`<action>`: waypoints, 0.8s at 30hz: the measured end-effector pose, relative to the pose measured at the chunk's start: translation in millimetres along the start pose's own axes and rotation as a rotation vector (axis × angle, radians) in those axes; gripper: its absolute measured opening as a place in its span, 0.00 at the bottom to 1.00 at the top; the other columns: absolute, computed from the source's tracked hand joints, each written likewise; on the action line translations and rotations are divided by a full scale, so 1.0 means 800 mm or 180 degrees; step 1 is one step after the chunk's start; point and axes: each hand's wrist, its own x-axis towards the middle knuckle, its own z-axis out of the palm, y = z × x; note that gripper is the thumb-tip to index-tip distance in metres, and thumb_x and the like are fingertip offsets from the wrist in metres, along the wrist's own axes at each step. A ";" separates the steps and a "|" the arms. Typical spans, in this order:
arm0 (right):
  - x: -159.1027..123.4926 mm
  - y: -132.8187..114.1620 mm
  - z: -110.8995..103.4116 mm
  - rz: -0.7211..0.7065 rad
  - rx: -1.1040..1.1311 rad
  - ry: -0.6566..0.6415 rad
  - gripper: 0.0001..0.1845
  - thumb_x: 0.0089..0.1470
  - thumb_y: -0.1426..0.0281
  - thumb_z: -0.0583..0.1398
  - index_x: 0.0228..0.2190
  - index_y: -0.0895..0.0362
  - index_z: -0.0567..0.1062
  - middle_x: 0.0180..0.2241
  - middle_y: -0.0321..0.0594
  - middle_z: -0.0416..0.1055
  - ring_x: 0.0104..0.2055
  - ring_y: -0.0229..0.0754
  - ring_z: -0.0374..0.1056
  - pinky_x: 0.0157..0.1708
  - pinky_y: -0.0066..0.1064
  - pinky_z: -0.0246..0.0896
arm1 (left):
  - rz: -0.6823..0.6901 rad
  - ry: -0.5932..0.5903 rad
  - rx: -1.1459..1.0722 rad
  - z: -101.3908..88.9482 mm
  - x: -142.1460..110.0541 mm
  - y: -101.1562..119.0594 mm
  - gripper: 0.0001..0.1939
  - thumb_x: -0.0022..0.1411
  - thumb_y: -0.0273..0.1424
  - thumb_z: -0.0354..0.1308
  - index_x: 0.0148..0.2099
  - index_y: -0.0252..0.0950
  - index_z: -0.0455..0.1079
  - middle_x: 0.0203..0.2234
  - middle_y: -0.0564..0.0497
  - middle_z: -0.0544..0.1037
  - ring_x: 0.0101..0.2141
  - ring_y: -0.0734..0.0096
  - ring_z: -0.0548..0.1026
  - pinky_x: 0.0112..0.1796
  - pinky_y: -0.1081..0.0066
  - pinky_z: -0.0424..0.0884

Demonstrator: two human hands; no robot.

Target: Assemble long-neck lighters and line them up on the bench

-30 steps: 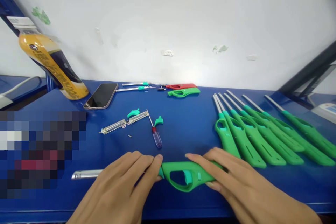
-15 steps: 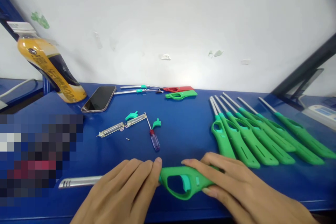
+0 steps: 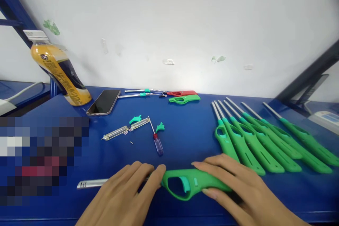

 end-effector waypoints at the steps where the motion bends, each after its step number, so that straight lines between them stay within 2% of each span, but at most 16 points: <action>1: -0.001 0.003 0.002 -0.0043 -0.0028 -0.0033 0.20 0.73 0.58 0.59 0.62 0.46 0.74 0.53 0.38 0.82 0.53 0.46 0.81 0.52 0.40 0.82 | 0.0099 -0.0018 -0.0001 0.000 0.002 -0.002 0.27 0.77 0.27 0.47 0.75 0.40 0.57 0.57 0.49 0.82 0.54 0.58 0.82 0.54 0.60 0.79; 3: -0.003 0.007 0.005 -0.0111 -0.0104 -0.0158 0.21 0.73 0.59 0.59 0.63 0.47 0.73 0.52 0.42 0.81 0.53 0.50 0.81 0.53 0.48 0.81 | 0.0192 -0.0074 -0.0009 0.001 0.007 -0.004 0.26 0.75 0.25 0.49 0.72 0.39 0.61 0.55 0.49 0.82 0.53 0.58 0.82 0.53 0.60 0.80; 5: -0.001 0.009 0.006 -0.0164 -0.0138 -0.0304 0.22 0.73 0.59 0.59 0.64 0.48 0.72 0.53 0.43 0.80 0.54 0.51 0.80 0.55 0.52 0.79 | 0.0121 -0.0123 0.0018 0.003 0.012 -0.003 0.26 0.71 0.21 0.49 0.68 0.41 0.66 0.54 0.50 0.83 0.52 0.58 0.82 0.52 0.59 0.80; 8: 0.007 0.007 0.003 -0.0241 -0.0119 -0.0455 0.20 0.75 0.60 0.56 0.63 0.49 0.72 0.53 0.44 0.80 0.54 0.50 0.79 0.55 0.49 0.77 | 0.0059 -0.0088 0.0107 0.001 0.017 0.001 0.30 0.65 0.18 0.49 0.66 0.42 0.69 0.54 0.49 0.82 0.52 0.56 0.81 0.53 0.58 0.79; 11: 0.020 0.005 -0.006 -0.0353 -0.0174 -0.0448 0.20 0.76 0.58 0.54 0.62 0.49 0.74 0.51 0.42 0.80 0.52 0.49 0.78 0.52 0.46 0.76 | 0.0003 0.0149 0.0250 -0.004 0.017 -0.001 0.32 0.64 0.20 0.50 0.69 0.40 0.67 0.53 0.47 0.83 0.51 0.55 0.82 0.51 0.58 0.80; 14: 0.032 0.011 -0.019 -0.0435 -0.0326 -0.0327 0.21 0.76 0.57 0.53 0.62 0.50 0.74 0.51 0.42 0.81 0.52 0.49 0.78 0.52 0.45 0.72 | -0.0355 0.0386 0.0302 -0.008 0.016 -0.020 0.31 0.67 0.22 0.48 0.69 0.39 0.67 0.53 0.44 0.83 0.50 0.53 0.83 0.50 0.55 0.80; 17: 0.046 0.023 -0.035 -0.0503 -0.0424 -0.0152 0.18 0.77 0.67 0.52 0.60 0.54 0.75 0.49 0.43 0.81 0.50 0.48 0.77 0.50 0.43 0.67 | -0.0910 0.0238 0.0260 -0.009 0.018 -0.054 0.27 0.70 0.24 0.44 0.64 0.39 0.74 0.53 0.42 0.83 0.52 0.45 0.83 0.48 0.48 0.81; 18: 0.051 0.026 -0.040 -0.0527 -0.0451 -0.0140 0.18 0.76 0.71 0.52 0.60 0.54 0.75 0.48 0.44 0.81 0.48 0.48 0.76 0.49 0.43 0.66 | -0.1007 0.0041 0.0146 -0.008 0.020 -0.066 0.24 0.73 0.28 0.44 0.61 0.39 0.76 0.53 0.41 0.83 0.51 0.43 0.83 0.46 0.48 0.82; 20: 0.061 0.032 -0.050 -0.0583 -0.0498 -0.0210 0.19 0.75 0.75 0.51 0.60 0.55 0.74 0.46 0.43 0.80 0.45 0.48 0.75 0.47 0.43 0.64 | -0.1287 0.0043 -0.0205 -0.006 0.026 -0.085 0.21 0.76 0.36 0.44 0.54 0.41 0.79 0.50 0.42 0.84 0.49 0.42 0.84 0.47 0.46 0.81; 22: 0.071 0.032 -0.057 -0.0633 -0.0518 -0.0309 0.19 0.75 0.74 0.51 0.60 0.54 0.74 0.44 0.42 0.80 0.44 0.48 0.75 0.46 0.43 0.64 | -0.1362 -0.0034 -0.0543 -0.004 0.034 -0.097 0.20 0.76 0.40 0.46 0.50 0.42 0.80 0.48 0.44 0.84 0.46 0.48 0.84 0.46 0.51 0.80; 24: 0.077 0.027 -0.060 -0.0673 -0.0453 -0.0408 0.17 0.77 0.69 0.52 0.60 0.53 0.74 0.44 0.41 0.79 0.45 0.48 0.75 0.47 0.44 0.64 | -0.1338 -0.0112 -0.0702 -0.004 0.042 -0.102 0.19 0.76 0.41 0.47 0.46 0.43 0.79 0.43 0.46 0.83 0.41 0.54 0.84 0.42 0.58 0.79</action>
